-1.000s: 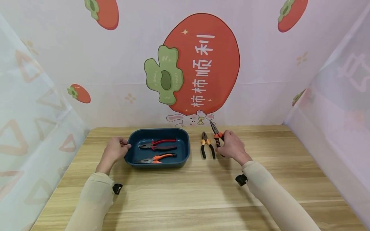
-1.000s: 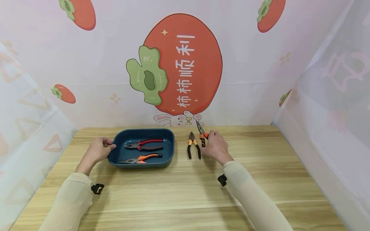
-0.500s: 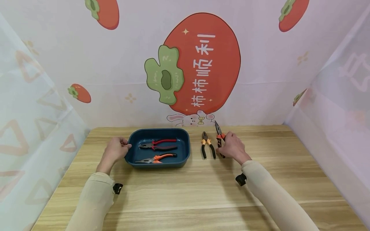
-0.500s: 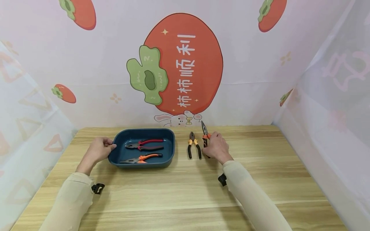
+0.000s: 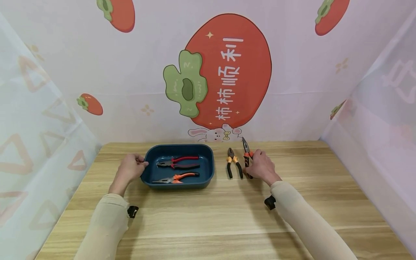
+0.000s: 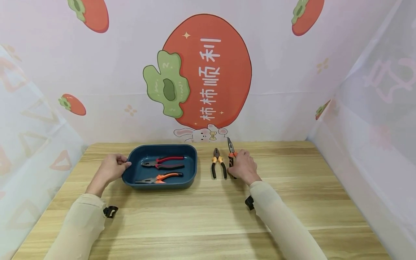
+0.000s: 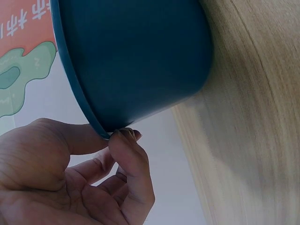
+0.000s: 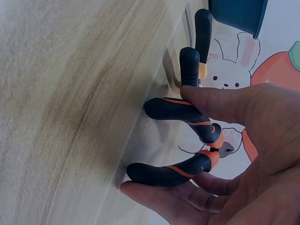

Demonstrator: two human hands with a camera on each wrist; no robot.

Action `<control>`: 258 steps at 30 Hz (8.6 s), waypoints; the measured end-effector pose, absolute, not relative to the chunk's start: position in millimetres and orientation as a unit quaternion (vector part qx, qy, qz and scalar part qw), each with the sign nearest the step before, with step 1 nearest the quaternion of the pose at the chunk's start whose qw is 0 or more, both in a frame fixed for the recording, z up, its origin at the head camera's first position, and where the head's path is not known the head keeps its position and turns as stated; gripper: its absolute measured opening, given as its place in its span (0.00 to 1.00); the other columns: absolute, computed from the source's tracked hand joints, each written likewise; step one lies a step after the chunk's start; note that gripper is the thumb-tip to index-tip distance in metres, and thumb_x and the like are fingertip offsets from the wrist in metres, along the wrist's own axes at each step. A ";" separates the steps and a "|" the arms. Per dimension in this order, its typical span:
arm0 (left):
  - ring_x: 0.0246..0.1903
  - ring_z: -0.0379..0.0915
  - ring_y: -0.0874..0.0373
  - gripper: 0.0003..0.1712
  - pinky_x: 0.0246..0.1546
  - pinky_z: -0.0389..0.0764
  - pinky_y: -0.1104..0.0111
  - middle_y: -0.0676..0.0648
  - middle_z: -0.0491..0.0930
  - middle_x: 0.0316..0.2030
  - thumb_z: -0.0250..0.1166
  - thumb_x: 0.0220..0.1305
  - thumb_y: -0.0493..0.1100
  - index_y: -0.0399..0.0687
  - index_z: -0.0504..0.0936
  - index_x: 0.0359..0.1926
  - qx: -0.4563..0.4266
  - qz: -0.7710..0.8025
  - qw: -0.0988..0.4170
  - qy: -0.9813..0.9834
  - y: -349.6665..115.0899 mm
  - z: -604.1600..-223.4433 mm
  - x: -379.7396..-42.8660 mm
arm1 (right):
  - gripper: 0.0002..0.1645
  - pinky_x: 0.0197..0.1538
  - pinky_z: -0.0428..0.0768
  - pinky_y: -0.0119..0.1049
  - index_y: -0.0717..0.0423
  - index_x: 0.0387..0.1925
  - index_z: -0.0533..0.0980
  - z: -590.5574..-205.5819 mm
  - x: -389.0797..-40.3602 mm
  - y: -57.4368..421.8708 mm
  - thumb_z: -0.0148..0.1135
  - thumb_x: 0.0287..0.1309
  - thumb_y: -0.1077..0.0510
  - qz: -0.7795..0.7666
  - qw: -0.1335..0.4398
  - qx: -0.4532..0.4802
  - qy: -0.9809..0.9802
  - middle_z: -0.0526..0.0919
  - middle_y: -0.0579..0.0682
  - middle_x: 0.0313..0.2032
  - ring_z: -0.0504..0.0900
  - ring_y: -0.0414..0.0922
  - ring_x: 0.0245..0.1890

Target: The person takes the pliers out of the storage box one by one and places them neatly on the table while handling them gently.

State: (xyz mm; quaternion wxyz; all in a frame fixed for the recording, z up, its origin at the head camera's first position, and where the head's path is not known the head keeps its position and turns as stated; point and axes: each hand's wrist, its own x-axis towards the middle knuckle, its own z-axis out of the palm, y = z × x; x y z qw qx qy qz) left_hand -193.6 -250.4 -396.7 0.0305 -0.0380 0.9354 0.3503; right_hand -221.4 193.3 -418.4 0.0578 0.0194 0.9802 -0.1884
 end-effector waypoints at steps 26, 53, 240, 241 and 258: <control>0.37 0.75 0.45 0.13 0.33 0.77 0.60 0.34 0.80 0.40 0.59 0.72 0.37 0.27 0.77 0.47 -0.047 0.353 0.032 0.934 -248.2 -397.6 -194.2 | 0.38 0.35 0.78 0.49 0.72 0.47 0.70 -412.1 -231.9 190.6 0.75 0.55 0.43 -0.149 0.118 0.034 0.981 0.75 0.65 0.42 0.78 0.56 0.34; 0.38 0.75 0.43 0.14 0.34 0.77 0.58 0.33 0.79 0.41 0.59 0.73 0.38 0.27 0.76 0.48 -0.044 0.354 0.037 0.934 -249.0 -395.2 -192.6 | 0.24 0.28 0.70 0.41 0.52 0.19 0.70 -413.9 -238.1 191.3 0.74 0.56 0.46 -0.141 0.159 0.016 0.977 0.75 0.54 0.27 0.71 0.48 0.26; 0.36 0.75 0.46 0.12 0.33 0.76 0.61 0.36 0.80 0.39 0.59 0.73 0.38 0.29 0.78 0.46 -0.049 0.359 0.031 0.931 -249.5 -398.3 -193.2 | 0.39 0.61 0.74 0.44 0.52 0.70 0.70 -396.1 -251.3 -11.3 0.71 0.62 0.44 -0.083 0.121 -0.253 0.956 0.75 0.52 0.62 0.72 0.49 0.55; 0.36 0.75 0.46 0.12 0.33 0.76 0.61 0.36 0.80 0.40 0.59 0.73 0.38 0.29 0.78 0.46 -0.050 0.359 0.031 0.932 -249.4 -398.2 -193.3 | 0.39 0.60 0.74 0.44 0.52 0.70 0.70 -396.6 -251.9 -11.9 0.71 0.62 0.45 -0.085 0.122 -0.252 0.956 0.75 0.52 0.62 0.72 0.49 0.55; 0.37 0.75 0.45 0.12 0.35 0.76 0.60 0.36 0.80 0.39 0.60 0.72 0.38 0.30 0.78 0.45 -0.055 0.353 0.031 0.933 -249.2 -397.2 -194.3 | 0.37 0.60 0.74 0.46 0.51 0.70 0.71 -404.6 -253.9 -20.3 0.70 0.63 0.45 -0.096 0.147 -0.245 0.954 0.74 0.52 0.61 0.69 0.49 0.53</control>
